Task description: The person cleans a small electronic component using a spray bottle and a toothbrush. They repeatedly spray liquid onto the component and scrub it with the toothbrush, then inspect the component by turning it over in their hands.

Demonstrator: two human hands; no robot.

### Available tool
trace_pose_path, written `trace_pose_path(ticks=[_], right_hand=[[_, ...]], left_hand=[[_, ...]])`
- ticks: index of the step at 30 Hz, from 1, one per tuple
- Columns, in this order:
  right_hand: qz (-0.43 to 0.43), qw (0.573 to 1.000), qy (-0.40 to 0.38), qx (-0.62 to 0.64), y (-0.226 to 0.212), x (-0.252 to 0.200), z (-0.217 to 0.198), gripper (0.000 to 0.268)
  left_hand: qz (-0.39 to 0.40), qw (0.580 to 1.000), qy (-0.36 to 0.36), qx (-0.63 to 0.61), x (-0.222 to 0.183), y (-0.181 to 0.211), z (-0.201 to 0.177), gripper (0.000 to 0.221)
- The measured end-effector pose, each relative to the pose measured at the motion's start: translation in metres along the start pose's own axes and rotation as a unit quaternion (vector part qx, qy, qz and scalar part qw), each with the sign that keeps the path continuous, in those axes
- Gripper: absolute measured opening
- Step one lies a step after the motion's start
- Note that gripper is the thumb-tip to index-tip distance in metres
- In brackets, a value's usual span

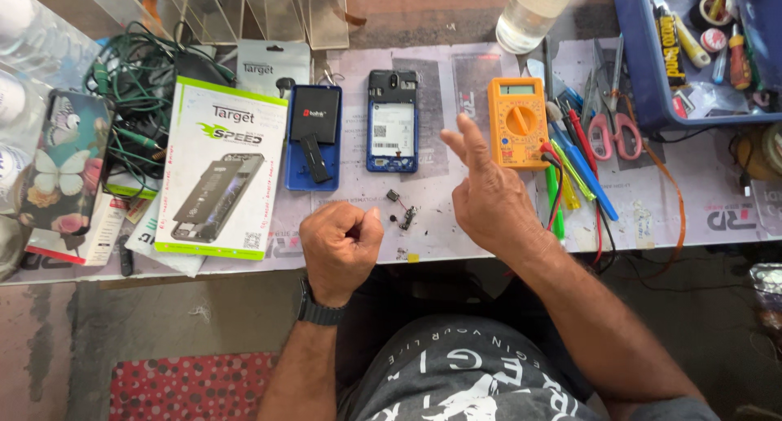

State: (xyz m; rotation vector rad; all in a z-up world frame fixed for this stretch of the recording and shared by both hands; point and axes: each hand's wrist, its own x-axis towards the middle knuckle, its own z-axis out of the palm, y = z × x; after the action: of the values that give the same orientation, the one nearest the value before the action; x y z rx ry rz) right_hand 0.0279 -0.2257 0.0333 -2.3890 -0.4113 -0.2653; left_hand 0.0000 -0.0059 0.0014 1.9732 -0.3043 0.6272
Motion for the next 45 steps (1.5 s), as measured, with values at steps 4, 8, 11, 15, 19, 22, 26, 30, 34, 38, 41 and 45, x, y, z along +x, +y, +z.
trace_pose_path(ticks=[4,8,11,15,19,22,26,30,34,38,41,45], right_hand=[[0.021,0.995,-0.069,-0.062,-0.004,0.007,0.007,0.067],[0.043,0.978,-0.139,-0.152,-0.004,0.012,0.011,0.053],[0.054,0.974,-0.144,-0.166,-0.003,0.015,-0.004,0.04],[-0.136,0.987,0.062,-0.066,-0.003,0.012,-0.024,0.031],[-0.067,0.993,0.086,-0.043,0.001,0.005,-0.021,0.026],[-0.057,0.99,0.083,-0.096,-0.001,0.006,-0.017,0.024],[-0.066,0.993,0.039,-0.094,-0.011,0.007,-0.007,0.02],[-0.077,0.989,0.034,-0.124,-0.019,0.018,0.006,0.022],[0.044,0.989,-0.035,-0.138,-0.014,0.045,0.019,0.024],[0.08,0.986,-0.04,-0.144,-0.008,0.072,0.03,0.028],[0.093,0.982,-0.054,-0.152,-0.006,0.082,0.032,0.029],[0.117,0.977,-0.065,-0.168,-0.003,0.086,0.029,0.032]], left_hand=[[-0.001,1.0,0.006,-0.009,0.0,0.0,-0.001,0.035],[0.01,1.0,0.002,-0.001,0.001,-0.003,-0.001,0.036],[0.016,1.0,0.002,0.002,0.0,-0.001,-0.003,0.036],[0.022,1.0,0.01,0.002,0.003,-0.001,-0.003,0.037],[0.016,1.0,0.006,-0.007,-0.001,-0.004,-0.003,0.038],[0.005,1.0,0.006,-0.007,0.001,-0.002,-0.003,0.039],[0.018,1.0,0.014,-0.011,-0.001,-0.003,-0.005,0.037],[0.022,1.0,0.015,-0.015,-0.002,-0.005,-0.006,0.036],[-0.003,1.0,0.014,-0.025,-0.003,-0.005,-0.005,0.039],[-0.001,0.999,0.021,-0.025,-0.001,0.0,-0.007,0.039],[0.005,1.0,0.013,0.021,0.005,0.011,-0.007,0.031],[0.047,0.987,-0.005,0.154,0.025,0.023,-0.005,0.015]])
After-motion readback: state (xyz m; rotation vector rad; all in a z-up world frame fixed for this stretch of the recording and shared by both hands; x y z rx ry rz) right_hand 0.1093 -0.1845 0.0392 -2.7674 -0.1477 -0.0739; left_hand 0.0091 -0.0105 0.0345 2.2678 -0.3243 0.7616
